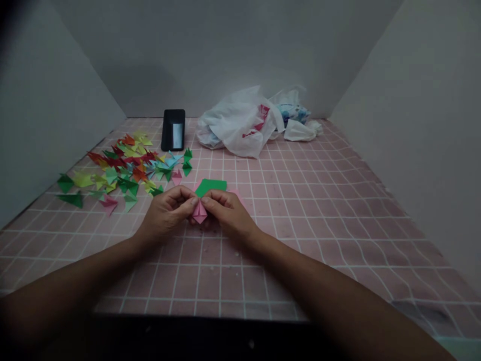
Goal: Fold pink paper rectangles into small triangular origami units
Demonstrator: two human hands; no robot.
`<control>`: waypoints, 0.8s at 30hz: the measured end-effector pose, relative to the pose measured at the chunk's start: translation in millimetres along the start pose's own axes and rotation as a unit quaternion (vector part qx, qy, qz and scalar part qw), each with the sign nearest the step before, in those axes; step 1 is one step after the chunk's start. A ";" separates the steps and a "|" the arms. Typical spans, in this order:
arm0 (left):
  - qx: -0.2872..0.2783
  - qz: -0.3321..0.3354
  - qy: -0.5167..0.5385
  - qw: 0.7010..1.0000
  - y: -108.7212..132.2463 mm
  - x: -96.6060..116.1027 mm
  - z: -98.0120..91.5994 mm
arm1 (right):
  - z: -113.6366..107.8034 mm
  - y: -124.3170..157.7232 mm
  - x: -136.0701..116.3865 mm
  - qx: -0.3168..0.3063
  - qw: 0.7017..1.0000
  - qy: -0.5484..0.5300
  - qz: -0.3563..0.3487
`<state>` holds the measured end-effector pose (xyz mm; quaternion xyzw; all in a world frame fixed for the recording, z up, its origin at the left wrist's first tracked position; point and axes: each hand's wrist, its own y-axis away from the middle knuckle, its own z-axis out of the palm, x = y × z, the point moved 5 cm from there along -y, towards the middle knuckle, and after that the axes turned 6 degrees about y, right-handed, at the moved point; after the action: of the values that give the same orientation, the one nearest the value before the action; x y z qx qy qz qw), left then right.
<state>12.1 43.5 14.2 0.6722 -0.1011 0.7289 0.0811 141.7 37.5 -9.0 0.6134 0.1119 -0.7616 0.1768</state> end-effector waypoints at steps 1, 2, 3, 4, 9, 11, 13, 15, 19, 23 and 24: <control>0.000 0.000 0.000 1.000 -0.1 0.1 0.0 | 0.2 0.1 -0.1 -0.002 1.000 -0.002 0.001; -0.001 -0.001 0.000 1.000 -0.1 0.0 0.1 | 0.1 0.2 -0.2 -0.002 1.000 -0.001 0.001; -0.001 -0.002 0.001 1.000 -0.1 -0.2 0.2 | -0.1 0.3 -0.2 -0.001 1.000 0.003 0.002; -0.002 -0.003 0.002 1.000 -0.1 -0.6 0.2 | -0.4 0.3 -0.2 0.002 1.000 0.009 0.002; 0.007 0.008 0.000 1.000 0.1 -2.9 -1.3 | -1.2 0.6 -1.8 0.024 0.998 0.061 -0.013; 0.007 0.011 0.000 1.000 0.2 -3.2 -1.5 | -2.0 0.8 -3.9 0.042 0.993 0.104 -0.032; 0.004 0.010 0.002 1.000 0.4 -3.0 -1.2 | -2.6 1.2 -6.4 0.058 0.986 0.150 -0.054; 0.008 0.009 0.000 1.000 0.7 -2.1 -1.5 | -2.2 1.5 -8.2 0.059 0.981 0.171 -0.068; 0.030 0.011 -0.003 0.999 0.8 -0.1 -3.8 | -1.0 1.0 -8.0 0.040 0.989 0.137 -0.048; 0.029 0.014 -0.016 0.999 -1.1 1.2 -5.3 | -2.2 0.2 -8.4 0.048 0.987 0.152 -0.034; 0.028 0.016 -0.022 0.999 -1.8 1.8 -5.8 | -2.5 0.2 -9.0 0.052 0.984 0.163 -0.038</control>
<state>6.9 46.8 15.6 0.6886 -0.0937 0.7174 0.0484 145.6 39.6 -0.8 0.7331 0.1231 -0.6621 0.0948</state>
